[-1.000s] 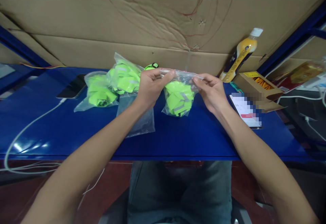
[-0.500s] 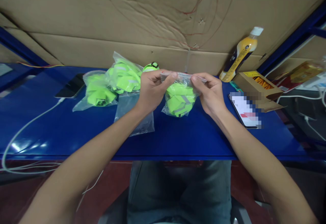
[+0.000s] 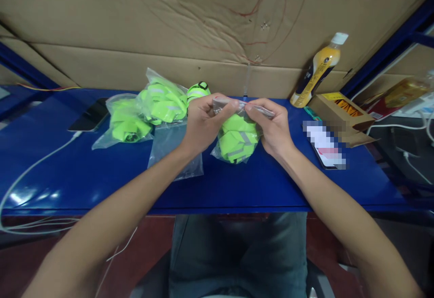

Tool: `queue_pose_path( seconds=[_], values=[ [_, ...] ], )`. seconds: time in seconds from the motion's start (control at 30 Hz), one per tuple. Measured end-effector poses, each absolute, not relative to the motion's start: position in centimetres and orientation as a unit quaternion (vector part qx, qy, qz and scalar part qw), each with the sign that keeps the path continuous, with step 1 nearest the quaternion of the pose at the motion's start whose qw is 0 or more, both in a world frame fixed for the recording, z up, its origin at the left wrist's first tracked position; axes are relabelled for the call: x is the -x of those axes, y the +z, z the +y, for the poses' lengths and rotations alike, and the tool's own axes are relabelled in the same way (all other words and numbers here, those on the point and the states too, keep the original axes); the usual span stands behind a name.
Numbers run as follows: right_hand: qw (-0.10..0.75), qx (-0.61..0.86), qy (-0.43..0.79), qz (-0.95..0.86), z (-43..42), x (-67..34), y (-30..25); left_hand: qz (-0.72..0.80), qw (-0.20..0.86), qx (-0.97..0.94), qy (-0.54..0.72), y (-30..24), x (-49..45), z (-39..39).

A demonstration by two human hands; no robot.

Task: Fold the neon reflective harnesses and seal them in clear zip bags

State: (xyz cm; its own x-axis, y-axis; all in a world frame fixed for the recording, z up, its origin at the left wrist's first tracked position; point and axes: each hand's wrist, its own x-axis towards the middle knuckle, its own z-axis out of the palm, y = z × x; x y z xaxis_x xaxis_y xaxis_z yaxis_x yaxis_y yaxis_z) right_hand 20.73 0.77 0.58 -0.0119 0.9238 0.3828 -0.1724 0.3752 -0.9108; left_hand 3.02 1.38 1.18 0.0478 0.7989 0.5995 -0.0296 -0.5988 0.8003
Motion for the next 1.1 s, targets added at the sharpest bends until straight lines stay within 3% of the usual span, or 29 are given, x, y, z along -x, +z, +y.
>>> queue_pose_path(
  seconds=[0.3, 0.53, 0.63, 0.7, 0.8, 0.93, 1.03, 1.1],
  values=[
    [0.609, 0.343, 0.470, -0.539, 0.9, -20.7, 0.5, 0.313, 0.303, -0.647, 0.625, 1.1, -2.6, 1.8],
    [0.420, 0.350, 0.525, -0.652, 1.9, -21.5, -1.2, 0.350, 0.292, -0.540, 0.707, 0.1, -2.1, 3.8],
    [0.426, 0.364, 0.531, -0.636, 2.4, -21.2, -2.2, 0.342, 0.292, -0.532, 0.717, 0.6, -1.5, 4.3],
    [0.467, 0.412, 0.494, -0.607, 3.1, -21.3, -2.9, 0.334, 0.292, -0.541, 0.714, 1.2, -0.5, 4.8],
    [0.490, 0.524, 0.340, -0.609, 4.8, -21.9, -3.8, 0.389, 0.255, -0.566, 0.681, 2.0, 1.8, 5.8],
    [0.393, 0.625, 0.134, -0.661, 7.8, -21.6, -4.3, 0.536, 0.116, -0.637, 0.542, 2.7, 4.2, 6.4],
    [0.342, 0.654, 0.084, -0.669, 9.8, -20.7, -4.4, 0.596, 0.057, -0.665, 0.446, 3.0, 4.8, 6.2],
    [0.355, 0.658, 0.092, -0.658, 10.7, -20.5, -4.5, 0.607, 0.008, -0.685, 0.403, 2.7, 4.7, 6.0]
  ],
)
